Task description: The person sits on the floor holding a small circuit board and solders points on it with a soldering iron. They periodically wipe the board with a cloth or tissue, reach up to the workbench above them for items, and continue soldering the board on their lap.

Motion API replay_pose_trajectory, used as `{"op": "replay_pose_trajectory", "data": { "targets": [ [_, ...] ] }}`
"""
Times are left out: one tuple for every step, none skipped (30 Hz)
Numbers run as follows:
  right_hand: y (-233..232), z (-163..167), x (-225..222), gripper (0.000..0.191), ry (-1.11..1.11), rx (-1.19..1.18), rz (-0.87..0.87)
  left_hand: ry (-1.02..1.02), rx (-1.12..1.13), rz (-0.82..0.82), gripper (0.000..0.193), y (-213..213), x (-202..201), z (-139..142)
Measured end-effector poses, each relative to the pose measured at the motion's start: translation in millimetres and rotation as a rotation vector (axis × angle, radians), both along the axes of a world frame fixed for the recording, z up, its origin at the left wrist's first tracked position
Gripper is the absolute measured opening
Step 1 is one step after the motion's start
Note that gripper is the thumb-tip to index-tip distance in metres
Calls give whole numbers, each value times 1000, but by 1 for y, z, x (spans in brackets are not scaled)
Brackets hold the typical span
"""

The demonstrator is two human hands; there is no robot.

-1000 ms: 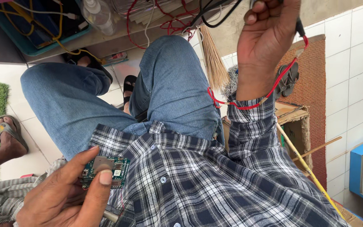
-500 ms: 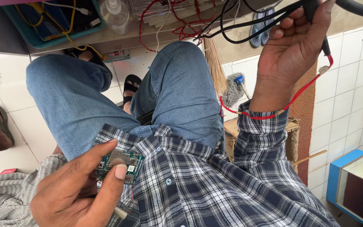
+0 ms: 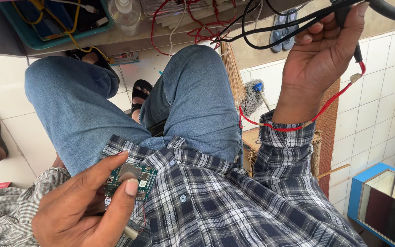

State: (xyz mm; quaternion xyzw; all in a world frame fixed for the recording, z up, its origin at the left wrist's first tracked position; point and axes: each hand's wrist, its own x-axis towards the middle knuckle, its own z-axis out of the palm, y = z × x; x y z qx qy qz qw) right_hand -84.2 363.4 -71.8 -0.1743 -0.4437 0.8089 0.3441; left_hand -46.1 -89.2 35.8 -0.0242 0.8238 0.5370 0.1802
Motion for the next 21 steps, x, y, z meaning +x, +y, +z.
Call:
{"op": "replay_pose_trajectory", "data": {
  "targets": [
    [0, 0, 0, 29, 1, -3, -1, -6, 5, 5, 44, 0, 0, 0],
    [0, -1, 0, 29, 2, -7, -2, -11, 10, 10, 44, 1, 0, 0],
    [1, -1, 1, 29, 4, -8, -3, -2, 21, 5, 44, 1, 0, 1],
    [0, -2, 1, 29, 7, -3, -1, 6, 32, -1, 44, 1, 0, 1],
    [0, -3, 1, 29, 11, 3, 1, 14, 42, -6, 44, 1, -1, 0],
    [0, -3, 1, 29, 18, 16, 8, 17, 39, -12, 44, 0, -1, 0],
    [0, -4, 1, 29, 20, 23, 9, 19, 35, -18, 44, 0, -1, 0],
    [0, -5, 1, 29, 22, 29, 10, 20, 30, -24, 44, 0, -1, 0],
    [0, -5, 1, 30, 20, 30, 6, 18, 21, -25, 44, 0, -1, 0],
    [1, -6, 1, 30, 19, 29, 6, 16, 12, -26, 45, 0, -1, 0],
    [1, -6, 1, 29, 19, 28, 5, 15, 4, -26, 45, 0, -1, 0],
    [2, -6, 1, 28, 20, 26, 9, 16, 6, -23, 45, 0, -1, -1],
    [2, -6, 1, 28, 20, 25, 10, 16, 9, -21, 45, 0, -1, -1],
    [3, -6, 2, 28, 20, 25, 12, 16, 11, -18, 45, 0, -1, -1],
    [4, -6, 2, 29, 19, 26, 10, 22, 27, -13, 44, 1, -1, -1],
    [4, -6, 2, 29, 19, 24, 10, 27, 44, -8, 44, 1, -1, -1],
    [4, -6, 2, 29, 20, 23, 9, 33, 60, -3, 43, 2, -1, 0],
    [4, -6, 2, 28, 20, 19, 9, 25, 48, -3, 43, 1, -1, 0],
    [5, -6, 2, 28, 21, 16, 7, 18, 37, -4, 44, 1, -1, 0],
    [5, -6, 2, 27, 21, 12, 5, 11, 25, -5, 44, 1, -1, 0],
    [5, -6, 2, 27, 22, 9, 1, 16, 26, -10, 44, 1, -2, 0]
  ]
}}
